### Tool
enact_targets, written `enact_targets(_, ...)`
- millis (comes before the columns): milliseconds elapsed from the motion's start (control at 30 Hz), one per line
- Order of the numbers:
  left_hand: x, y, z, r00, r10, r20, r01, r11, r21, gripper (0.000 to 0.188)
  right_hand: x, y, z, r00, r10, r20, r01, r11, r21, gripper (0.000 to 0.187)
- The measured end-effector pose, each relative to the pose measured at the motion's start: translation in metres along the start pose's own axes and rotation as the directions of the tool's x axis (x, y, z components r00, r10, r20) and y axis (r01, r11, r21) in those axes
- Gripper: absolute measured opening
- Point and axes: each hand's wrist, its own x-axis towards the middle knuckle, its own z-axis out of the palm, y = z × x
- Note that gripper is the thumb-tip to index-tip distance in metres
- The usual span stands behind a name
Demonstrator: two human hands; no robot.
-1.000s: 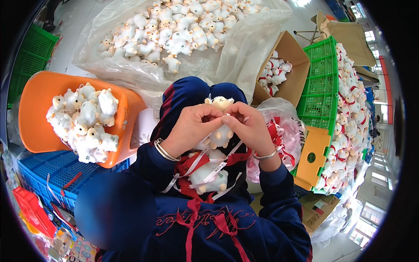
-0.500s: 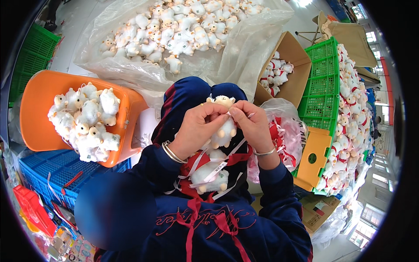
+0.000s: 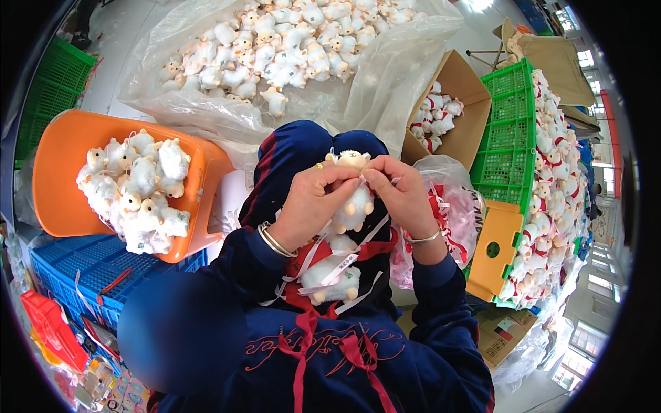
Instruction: The person sits on the floor and ties red ribbons around the necks of small white plush toys. They pick up each toy, wrap the ribbon, and tie a bow by hand.
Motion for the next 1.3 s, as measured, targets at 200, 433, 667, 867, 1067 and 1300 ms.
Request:
enact_targets(200,0.0,-0.005,-0.001,1.0,0.007,-0.009,-0.007,1.0,0.013,0.013,0.006,-0.014,-0.019,0.999,0.052,-0.008,-0.052,0.98,-0.191,0.019)
enact_targets(433,0.006,-0.015,-0.002,0.959,0.28,0.045,-0.283,0.955,0.087,0.006,0.015,-0.008,-0.04,0.942,0.181,0.281,-0.114,0.965,-0.238,0.019)
enact_targets(667,0.006,-0.018,-0.009,0.935,0.338,0.11,-0.347,0.935,0.076,0.005,0.022,0.003,-0.037,0.982,0.11,0.156,-0.063,0.959,-0.276,0.018)
enact_targets(867,0.003,-0.012,-0.009,0.984,0.147,0.097,-0.153,0.987,0.056,0.004,0.013,0.004,-0.052,0.921,0.154,0.359,-0.172,0.985,0.02,0.014)
enact_targets(1067,0.005,-0.006,-0.009,0.992,0.07,0.107,-0.072,0.997,0.01,0.007,0.012,-0.005,-0.036,0.93,0.201,0.308,-0.255,0.956,0.144,0.01)
enact_targets(1300,0.005,-0.006,-0.011,0.989,-0.036,0.142,0.051,0.994,-0.101,0.01,0.011,-0.012,-0.022,0.966,0.161,0.202,-0.195,0.968,0.159,0.012)
